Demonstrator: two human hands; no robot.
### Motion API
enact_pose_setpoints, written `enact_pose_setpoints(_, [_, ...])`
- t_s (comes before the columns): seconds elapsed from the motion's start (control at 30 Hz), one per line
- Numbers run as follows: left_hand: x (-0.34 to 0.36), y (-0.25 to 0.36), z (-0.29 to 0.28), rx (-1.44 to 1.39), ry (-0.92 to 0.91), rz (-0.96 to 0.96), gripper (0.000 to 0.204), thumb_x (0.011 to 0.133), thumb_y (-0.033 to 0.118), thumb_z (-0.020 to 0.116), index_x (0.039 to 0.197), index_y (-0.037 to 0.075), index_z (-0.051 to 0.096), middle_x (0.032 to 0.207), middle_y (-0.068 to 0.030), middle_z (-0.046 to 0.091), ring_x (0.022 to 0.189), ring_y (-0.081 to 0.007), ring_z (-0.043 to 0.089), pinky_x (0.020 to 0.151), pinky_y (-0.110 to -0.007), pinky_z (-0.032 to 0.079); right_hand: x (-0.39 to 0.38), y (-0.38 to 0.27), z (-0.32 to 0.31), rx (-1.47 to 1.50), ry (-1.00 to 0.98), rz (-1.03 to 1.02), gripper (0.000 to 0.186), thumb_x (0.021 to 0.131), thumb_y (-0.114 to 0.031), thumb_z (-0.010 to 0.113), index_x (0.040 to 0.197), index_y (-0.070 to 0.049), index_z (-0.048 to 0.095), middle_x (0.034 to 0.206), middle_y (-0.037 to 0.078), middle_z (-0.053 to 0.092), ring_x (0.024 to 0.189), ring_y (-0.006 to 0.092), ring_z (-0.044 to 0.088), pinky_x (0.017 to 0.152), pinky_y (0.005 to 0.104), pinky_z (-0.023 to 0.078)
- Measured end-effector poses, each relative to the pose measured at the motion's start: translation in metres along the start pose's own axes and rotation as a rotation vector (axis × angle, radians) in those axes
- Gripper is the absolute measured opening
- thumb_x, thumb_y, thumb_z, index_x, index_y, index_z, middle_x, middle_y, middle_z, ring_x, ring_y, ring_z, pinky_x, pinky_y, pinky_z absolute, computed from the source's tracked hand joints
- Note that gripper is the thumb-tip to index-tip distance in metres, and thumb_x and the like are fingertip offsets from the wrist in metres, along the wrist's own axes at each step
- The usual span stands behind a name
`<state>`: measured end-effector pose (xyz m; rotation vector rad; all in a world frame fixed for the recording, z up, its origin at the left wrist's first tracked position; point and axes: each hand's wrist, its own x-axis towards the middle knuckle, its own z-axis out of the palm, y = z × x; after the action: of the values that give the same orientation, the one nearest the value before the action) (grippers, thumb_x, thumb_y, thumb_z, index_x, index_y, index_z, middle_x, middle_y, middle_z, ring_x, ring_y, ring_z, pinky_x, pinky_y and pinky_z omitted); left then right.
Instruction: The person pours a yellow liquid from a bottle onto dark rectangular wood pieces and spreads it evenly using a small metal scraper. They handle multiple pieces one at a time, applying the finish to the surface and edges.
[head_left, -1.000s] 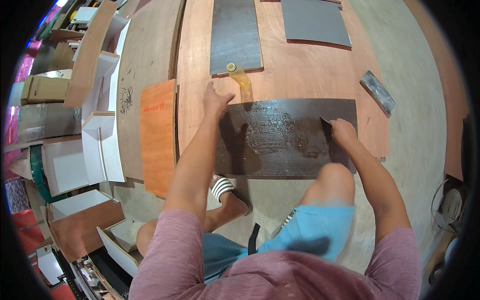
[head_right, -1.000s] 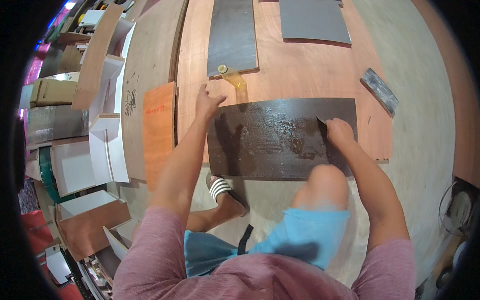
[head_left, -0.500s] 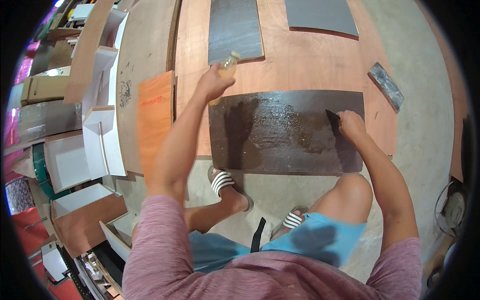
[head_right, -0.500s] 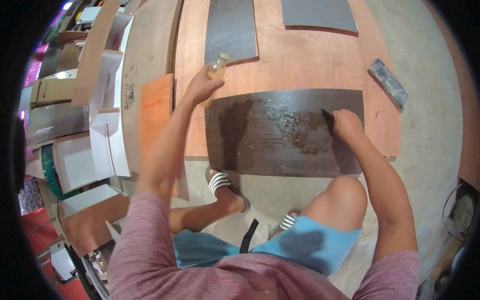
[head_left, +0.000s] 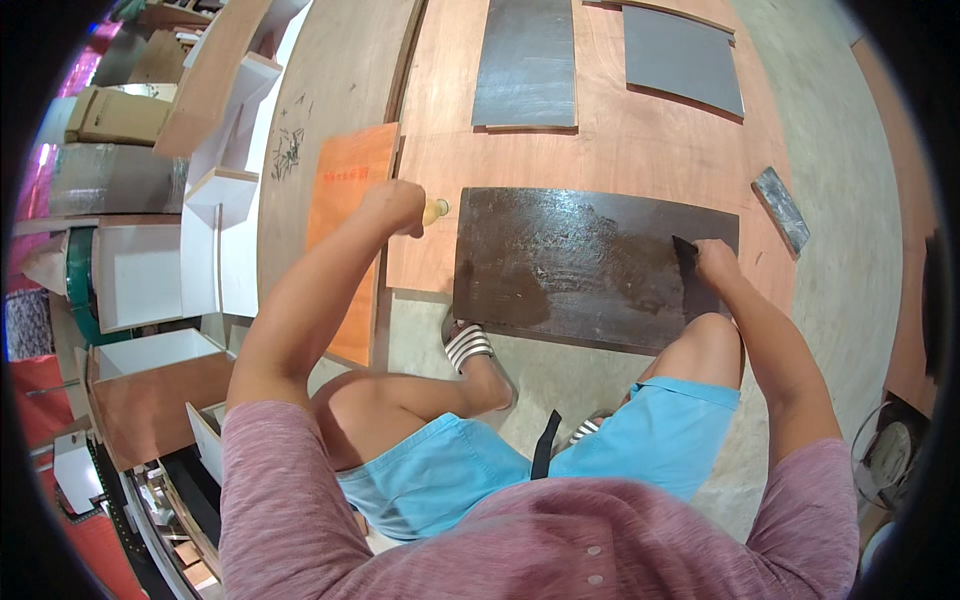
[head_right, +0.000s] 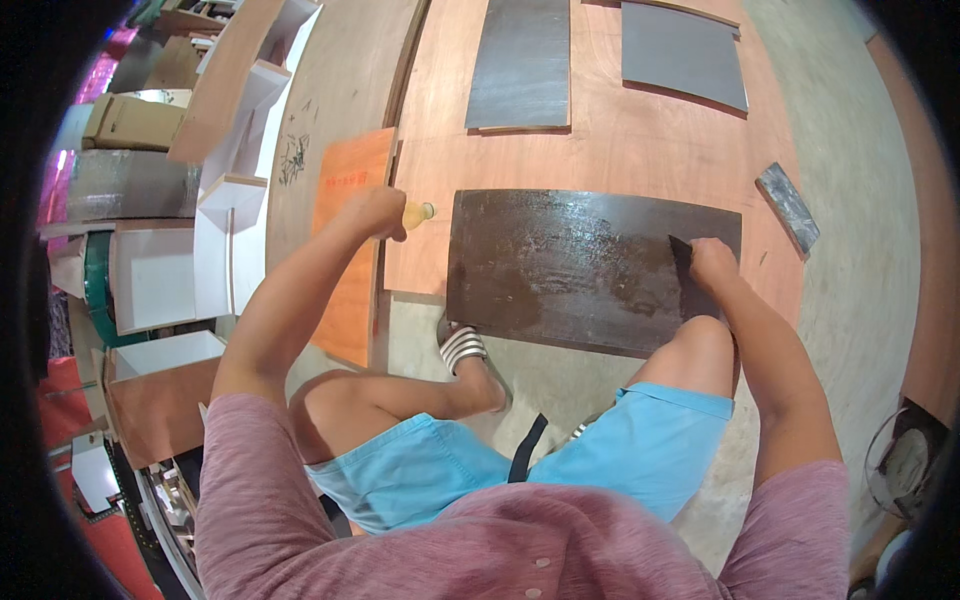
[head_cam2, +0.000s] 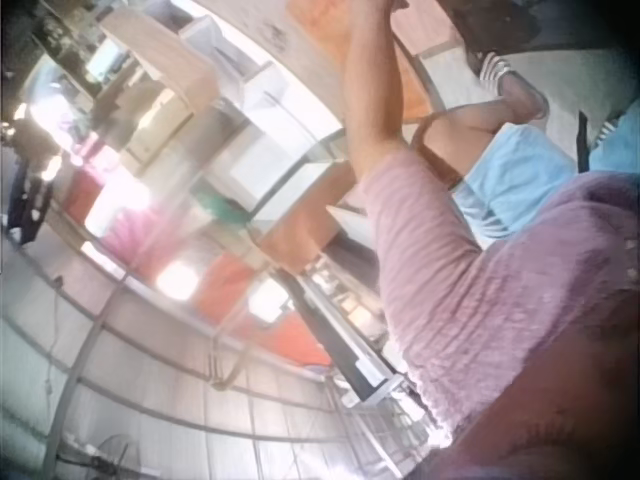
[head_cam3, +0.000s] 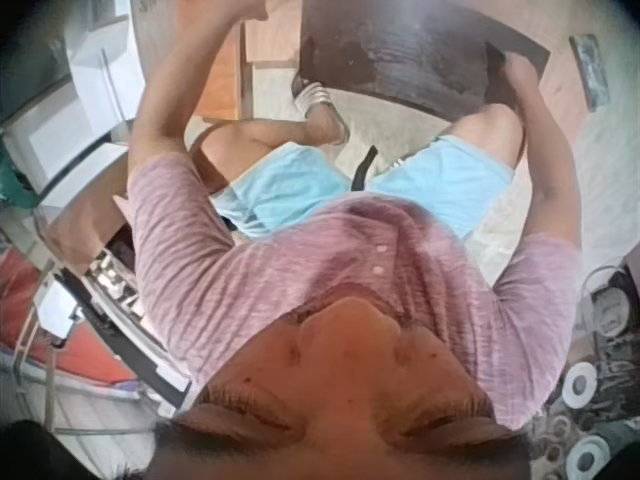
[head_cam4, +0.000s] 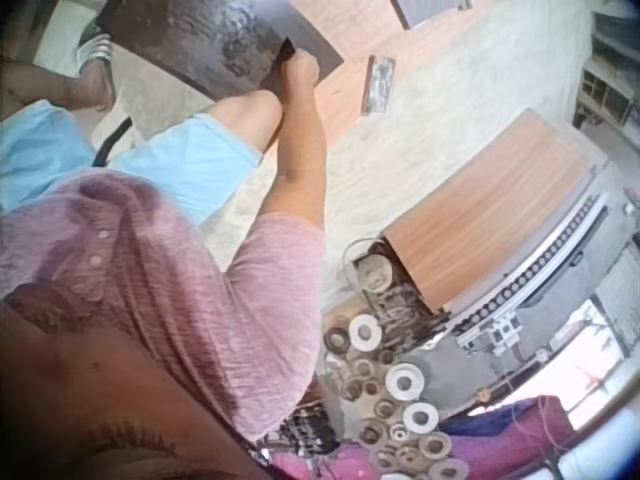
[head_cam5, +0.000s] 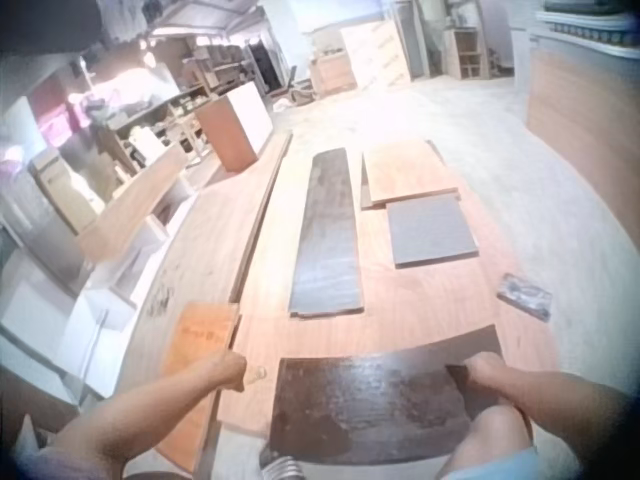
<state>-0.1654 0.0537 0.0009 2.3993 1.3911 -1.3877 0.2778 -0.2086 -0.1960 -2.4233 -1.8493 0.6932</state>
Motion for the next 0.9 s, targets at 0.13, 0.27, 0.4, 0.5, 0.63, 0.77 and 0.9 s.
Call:
enact_pose_setpoints(0.13, [0.020, -0.010, 0.012, -0.011, -0.028, -0.019, 0.040, 0.072, 0.028, 0.085, 0.105, 0.006, 0.075, 0.107, -0.0119, 0.074, 0.101, -0.0287, 0.071, 0.081, -0.043, 0.058, -0.003, -0.001, 0.003, 0.013, -0.011, -0.019, 0.019, 0.081, -0.006, 0.058, 0.094, -0.003, 0.072, 0.091, 0.026, 0.068, 0.091, 0.0433, 0.067, 0.082, 0.0513, 0.052])
enact_pose_setpoints(0.27, [0.044, -0.015, 0.033, -0.030, -0.022, -0.048, 0.042, 0.072, 0.027, 0.087, 0.108, 0.008, 0.075, 0.109, -0.0115, 0.074, 0.103, -0.0283, 0.071, 0.082, -0.043, 0.057, 0.002, 0.001, -0.002, 0.013, -0.026, -0.035, 0.021, 0.082, -0.006, 0.058, 0.096, -0.004, 0.072, 0.091, 0.026, 0.068, 0.092, 0.0429, 0.066, 0.083, 0.0510, 0.052])
enact_pose_setpoints(0.4, [0.061, -0.031, 0.042, 0.009, 0.005, -0.073, 0.043, 0.071, 0.025, 0.089, 0.109, 0.008, 0.075, 0.113, -0.0115, 0.073, 0.106, -0.0287, 0.070, 0.085, -0.043, 0.056, -0.002, -0.003, -0.003, 0.026, -0.024, -0.029, 0.019, 0.080, -0.004, 0.056, 0.093, -0.003, 0.071, 0.093, 0.025, 0.069, 0.093, 0.0438, 0.066, 0.082, 0.0513, 0.052])
enact_pose_setpoints(0.5, [0.063, -0.030, 0.037, 0.014, 0.027, -0.063, 0.043, 0.068, 0.023, 0.089, 0.105, 0.005, 0.075, 0.105, -0.0146, 0.074, 0.100, -0.0309, 0.072, 0.081, -0.044, 0.057, -0.006, -0.009, 0.008, -0.029, 0.025, -0.001, 0.019, 0.081, -0.004, 0.056, 0.092, -0.003, 0.071, 0.093, 0.025, 0.069, 0.093, 0.0434, 0.066, 0.082, 0.0513, 0.052])
enact_pose_setpoints(0.63, [0.060, -0.022, 0.027, 0.026, 0.015, -0.033, 0.043, 0.068, 0.023, 0.089, 0.104, 0.006, 0.075, 0.105, -0.0137, 0.074, 0.099, -0.0302, 0.072, 0.079, -0.044, 0.057, -0.003, -0.005, 0.007, -0.022, 0.032, 0.013, 0.021, 0.083, -0.005, 0.058, 0.099, -0.006, 0.072, 0.093, 0.024, 0.069, 0.092, 0.0427, 0.067, 0.081, 0.0505, 0.052])
enact_pose_setpoints(0.77, [0.058, -0.012, 0.021, 0.040, 0.075, 0.003, 0.040, 0.070, 0.022, 0.088, 0.104, 0.007, 0.076, 0.106, -0.0134, 0.075, 0.100, -0.0286, 0.072, 0.080, -0.041, 0.058, -0.004, -0.001, 0.006, -0.018, 0.016, 0.016, 0.018, 0.083, -0.006, 0.057, 0.094, -0.005, 0.072, 0.094, 0.023, 0.069, 0.094, 0.0428, 0.066, 0.082, 0.0512, 0.053])
enact_pose_setpoints(0.9, [0.061, -0.016, 0.029, 0.046, 0.146, 0.066, 0.037, 0.069, 0.021, 0.087, 0.100, 0.005, 0.076, 0.102, -0.0142, 0.075, 0.095, -0.0294, 0.073, 0.079, -0.042, 0.058, -0.004, -0.011, 0.001, -0.041, -0.021, 0.058, 0.018, 0.083, -0.007, 0.056, 0.092, -0.004, 0.071, 0.096, 0.024, 0.069, 0.096, 0.0424, 0.066, 0.083, 0.0517, 0.053])
